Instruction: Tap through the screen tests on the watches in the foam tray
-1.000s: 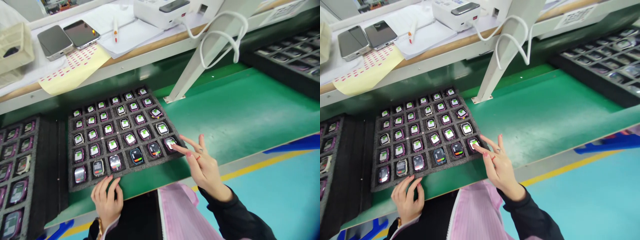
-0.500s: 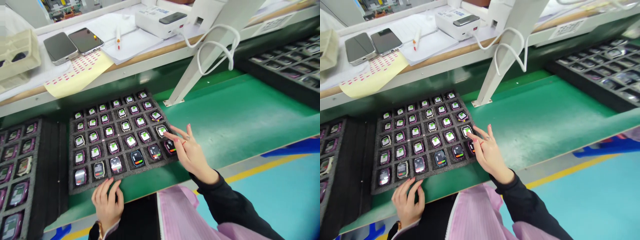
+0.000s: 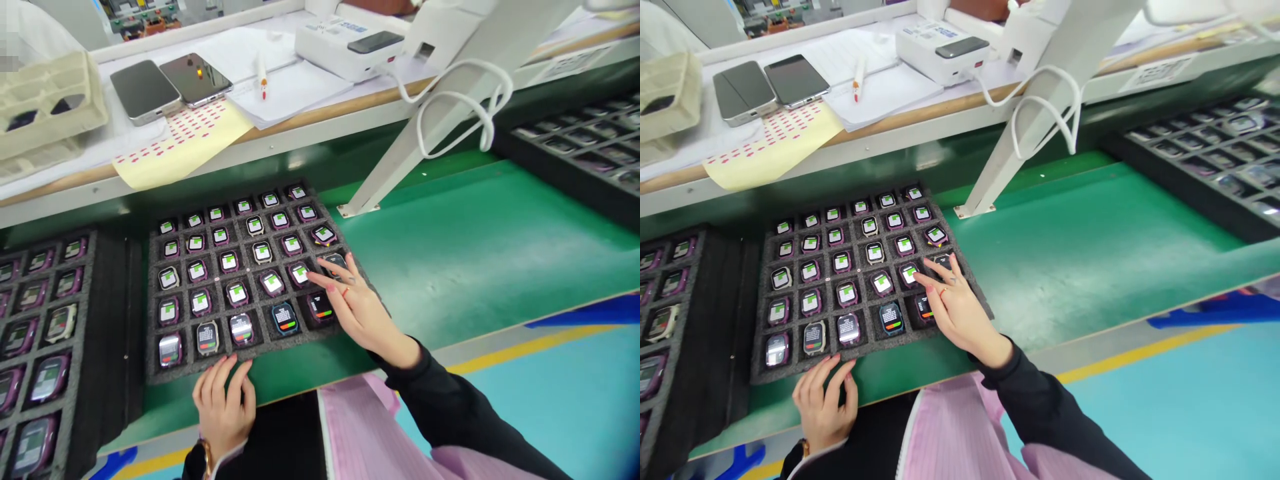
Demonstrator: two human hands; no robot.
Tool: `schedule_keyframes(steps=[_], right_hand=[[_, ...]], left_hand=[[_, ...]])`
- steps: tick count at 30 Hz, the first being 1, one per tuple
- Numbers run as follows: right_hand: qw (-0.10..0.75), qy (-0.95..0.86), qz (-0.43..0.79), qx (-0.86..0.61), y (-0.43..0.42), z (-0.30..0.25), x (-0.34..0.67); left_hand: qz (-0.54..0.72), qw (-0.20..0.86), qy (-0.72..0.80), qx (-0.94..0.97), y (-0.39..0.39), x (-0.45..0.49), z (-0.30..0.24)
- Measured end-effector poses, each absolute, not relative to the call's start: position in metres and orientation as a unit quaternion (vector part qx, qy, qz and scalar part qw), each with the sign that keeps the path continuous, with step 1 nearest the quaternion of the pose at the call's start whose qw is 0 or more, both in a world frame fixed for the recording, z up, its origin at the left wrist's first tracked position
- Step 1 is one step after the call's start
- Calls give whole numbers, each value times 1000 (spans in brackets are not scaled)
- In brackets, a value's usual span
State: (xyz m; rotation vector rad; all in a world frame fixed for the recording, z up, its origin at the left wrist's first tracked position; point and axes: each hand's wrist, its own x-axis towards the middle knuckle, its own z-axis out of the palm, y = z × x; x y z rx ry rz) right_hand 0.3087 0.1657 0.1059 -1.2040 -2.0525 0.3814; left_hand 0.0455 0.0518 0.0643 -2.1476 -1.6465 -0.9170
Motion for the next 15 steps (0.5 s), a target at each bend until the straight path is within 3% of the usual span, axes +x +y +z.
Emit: schedule_keyframes(steps=[6,15], right_hand=[[299,-822,163,-458,171,105,295],[317,-831,179,-420,169,115,266]], left_hand=[[-335,114,-573,-740,49,45,62],[-352,97,-565,-740,45,42,56]])
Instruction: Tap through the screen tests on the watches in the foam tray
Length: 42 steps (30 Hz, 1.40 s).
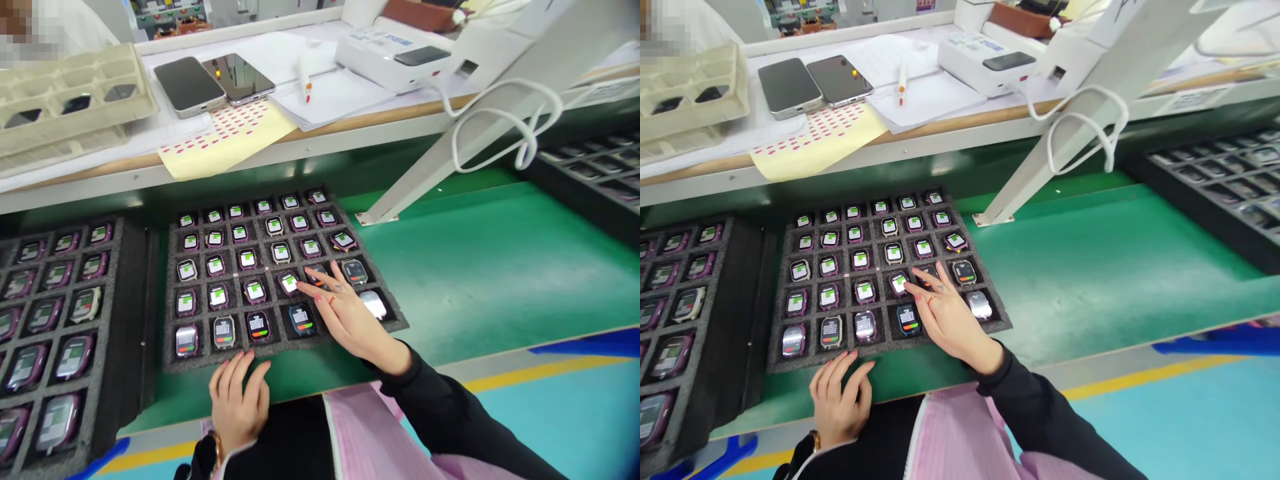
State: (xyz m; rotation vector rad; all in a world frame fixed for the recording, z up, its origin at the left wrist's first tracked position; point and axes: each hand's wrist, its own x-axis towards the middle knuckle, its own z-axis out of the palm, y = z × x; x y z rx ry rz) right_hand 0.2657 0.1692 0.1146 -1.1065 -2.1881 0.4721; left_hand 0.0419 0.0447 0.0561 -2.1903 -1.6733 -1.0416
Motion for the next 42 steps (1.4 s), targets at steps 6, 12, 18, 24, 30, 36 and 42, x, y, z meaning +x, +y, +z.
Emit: schedule_keyframes(steps=[6,12,18,24,30,36,42], right_hand=[[264,-860,177,-399,172,114,247],[296,-844,172,-412,173,115,241],[300,-845,185,-403,173,121,224],[272,-865,212,-364,170,119,189],[255,-871,204,-366,173,119,182],[286,-860,206,-369,173,124,179],[256,-876,230,-338,173,126,152]], left_hand=[[-363,80,-560,-740,42,40,53],[-379,66,-554,-738,41,37,52],[-388,55,-543,-743,39,35,51],[-383,53,-540,-748,37,32,48],[-386,55,-535,-750,38,30,48],[-391,56,-527,-753,37,29,46],[-395,53,-515,-759,36,25,45]])
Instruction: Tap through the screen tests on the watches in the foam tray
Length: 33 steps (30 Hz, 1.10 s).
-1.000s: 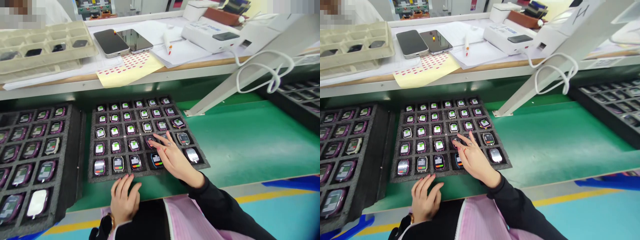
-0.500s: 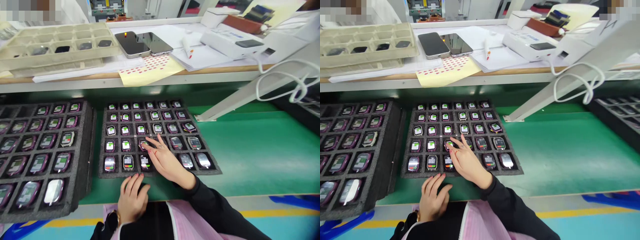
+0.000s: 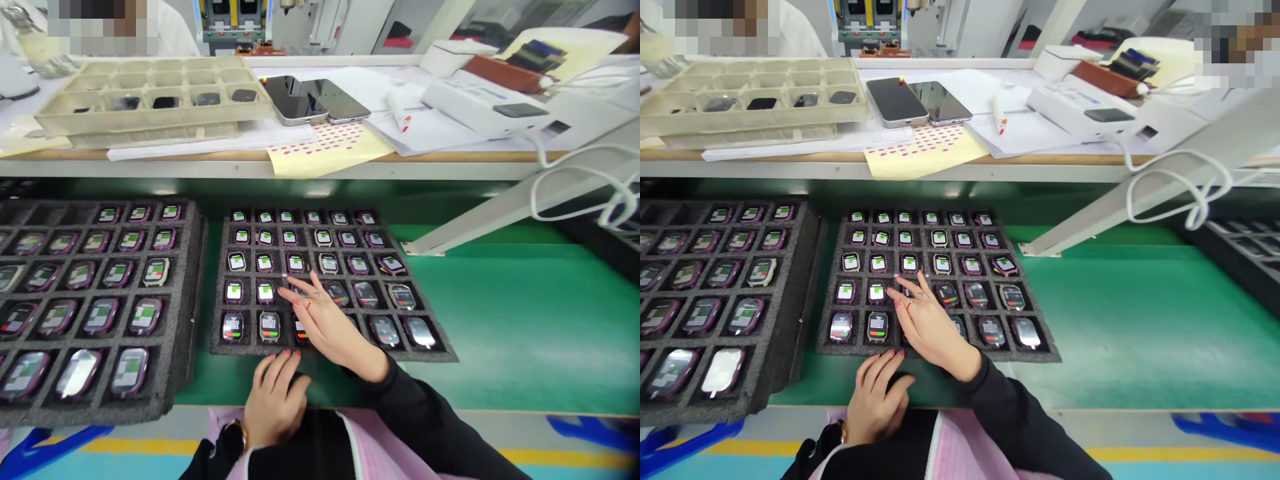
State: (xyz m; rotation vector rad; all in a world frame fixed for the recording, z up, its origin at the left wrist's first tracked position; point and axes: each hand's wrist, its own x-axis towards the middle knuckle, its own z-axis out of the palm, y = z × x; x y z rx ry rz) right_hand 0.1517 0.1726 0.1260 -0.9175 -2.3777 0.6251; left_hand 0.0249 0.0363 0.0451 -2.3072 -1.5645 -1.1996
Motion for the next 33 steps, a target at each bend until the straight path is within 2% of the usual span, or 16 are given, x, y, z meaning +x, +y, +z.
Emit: schedule_keyframes(steps=[10,15,18,22,25,28,30,33], right_hand=[[205,-908,210,-300,175,120,121],[276,-862,210,-369,183,125,148],[309,-821,221,-427,184,131,174],[329,-780,234,-477,173,134,201],[340,-761,254,-490,166,131,210],[356,-755,273,-478,162,127,215],[366,-754,279,-469,162,126,218],[381,-750,291,-456,161,126,224]], left_hand=[[-389,41,-501,-772,35,17,47],[-394,25,-504,-769,33,17,48],[-417,-27,-500,-759,37,13,62],[-417,-169,-513,-731,60,5,100],[-348,-177,-562,-729,91,6,127],[-217,-146,-621,-739,126,16,138],[-125,-132,-629,-756,148,23,140],[-55,-133,-616,-775,173,30,141]])
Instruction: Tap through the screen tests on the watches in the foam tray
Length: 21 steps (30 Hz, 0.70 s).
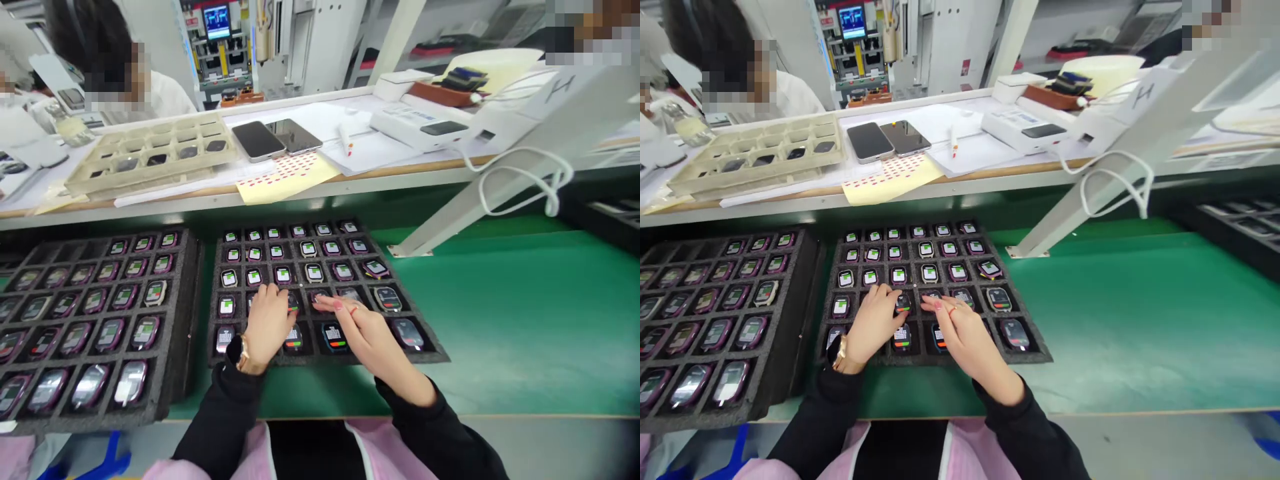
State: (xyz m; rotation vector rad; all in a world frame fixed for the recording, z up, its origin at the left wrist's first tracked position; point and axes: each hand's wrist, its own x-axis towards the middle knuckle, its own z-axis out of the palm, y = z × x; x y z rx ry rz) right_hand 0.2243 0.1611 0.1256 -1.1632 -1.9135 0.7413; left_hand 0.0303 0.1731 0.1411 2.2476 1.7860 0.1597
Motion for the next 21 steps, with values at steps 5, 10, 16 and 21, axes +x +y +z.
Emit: schedule_keyframes(steps=[5,10,16,21], right_hand=[[397,-740,313,-444,162,125,236],[424,-718,329,-444,163,125,237],[458,-640,422,-450,165,125,223],[451,-483,684,-311,165,134,215]], left_hand=[[11,124,591,797,193,36,151],[38,141,574,805,203,38,158],[203,241,567,761,192,37,166],[354,354,563,658,166,38,161]])
